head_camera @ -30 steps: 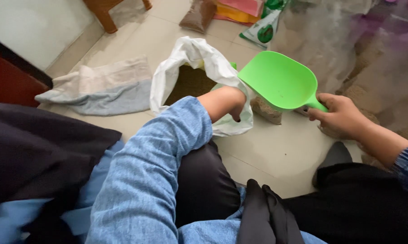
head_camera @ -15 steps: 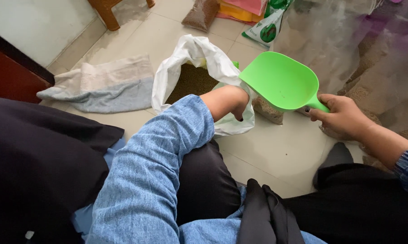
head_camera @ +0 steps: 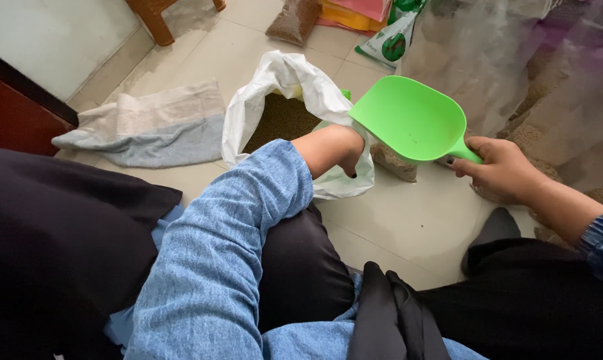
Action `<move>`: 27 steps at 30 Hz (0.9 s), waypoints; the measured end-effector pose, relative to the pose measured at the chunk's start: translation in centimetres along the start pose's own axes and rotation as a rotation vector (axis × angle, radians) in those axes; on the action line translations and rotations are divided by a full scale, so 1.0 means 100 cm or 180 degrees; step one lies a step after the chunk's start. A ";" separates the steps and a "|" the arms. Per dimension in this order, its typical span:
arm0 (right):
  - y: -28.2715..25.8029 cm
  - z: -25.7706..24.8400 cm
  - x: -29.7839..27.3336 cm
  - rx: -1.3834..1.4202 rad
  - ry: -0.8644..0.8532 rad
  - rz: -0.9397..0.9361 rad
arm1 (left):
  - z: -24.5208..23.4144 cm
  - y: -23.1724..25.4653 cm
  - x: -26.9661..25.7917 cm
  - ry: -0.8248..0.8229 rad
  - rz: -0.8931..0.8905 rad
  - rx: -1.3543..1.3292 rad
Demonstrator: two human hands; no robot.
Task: The person scoops animal feed pellets from a large bag into smaller plastic bags using a green scoop.
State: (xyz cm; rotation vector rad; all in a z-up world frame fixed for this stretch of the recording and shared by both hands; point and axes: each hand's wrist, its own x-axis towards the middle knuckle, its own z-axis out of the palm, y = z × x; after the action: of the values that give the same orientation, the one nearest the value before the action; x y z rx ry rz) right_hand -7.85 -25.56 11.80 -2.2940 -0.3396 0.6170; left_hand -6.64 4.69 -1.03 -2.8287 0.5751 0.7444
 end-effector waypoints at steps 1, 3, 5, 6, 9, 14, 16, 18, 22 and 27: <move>0.000 0.001 -0.001 0.0000 0.0002 0.0000 | 0.001 -0.001 0.001 0.0001 0.0001 0.0001; -0.002 0.002 -0.002 0.0177 0.0001 0.0087 | 0.002 -0.002 0.003 -0.0077 -0.0015 0.0048; 0.006 0.001 0.003 0.0130 -0.0017 0.0006 | 0.001 -0.001 0.002 -0.0093 -0.0008 0.0035; 0.010 0.000 0.006 0.0083 -0.0040 -0.0076 | 0.000 -0.001 0.001 -0.0113 -0.0002 0.0020; -0.002 0.001 0.000 -0.0005 -0.0042 0.0025 | -0.003 0.001 -0.003 -0.0147 -0.0085 -0.0006; 0.008 0.001 0.005 0.0125 -0.0034 -0.0062 | 0.000 0.001 -0.004 0.0043 0.0100 -0.0036; 0.003 0.001 0.003 0.0126 -0.0032 -0.0022 | -0.012 0.008 -0.019 0.0123 0.0192 -0.0073; -0.001 0.001 0.002 -0.0013 -0.0036 0.0011 | -0.037 0.021 -0.050 -0.0096 0.0131 -0.0918; -0.002 0.003 0.001 -0.0128 0.0049 0.0043 | -0.042 0.031 -0.059 0.0293 0.0314 -0.1152; 0.003 0.005 0.005 0.0322 0.0110 -0.0046 | -0.043 0.038 -0.056 0.0577 0.0858 -0.1804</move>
State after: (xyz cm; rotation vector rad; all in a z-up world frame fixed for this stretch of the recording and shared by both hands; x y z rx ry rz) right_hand -7.73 -25.25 11.12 -2.2011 -0.3013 0.5739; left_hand -10.75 1.99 5.23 -3.4103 0.9140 0.8040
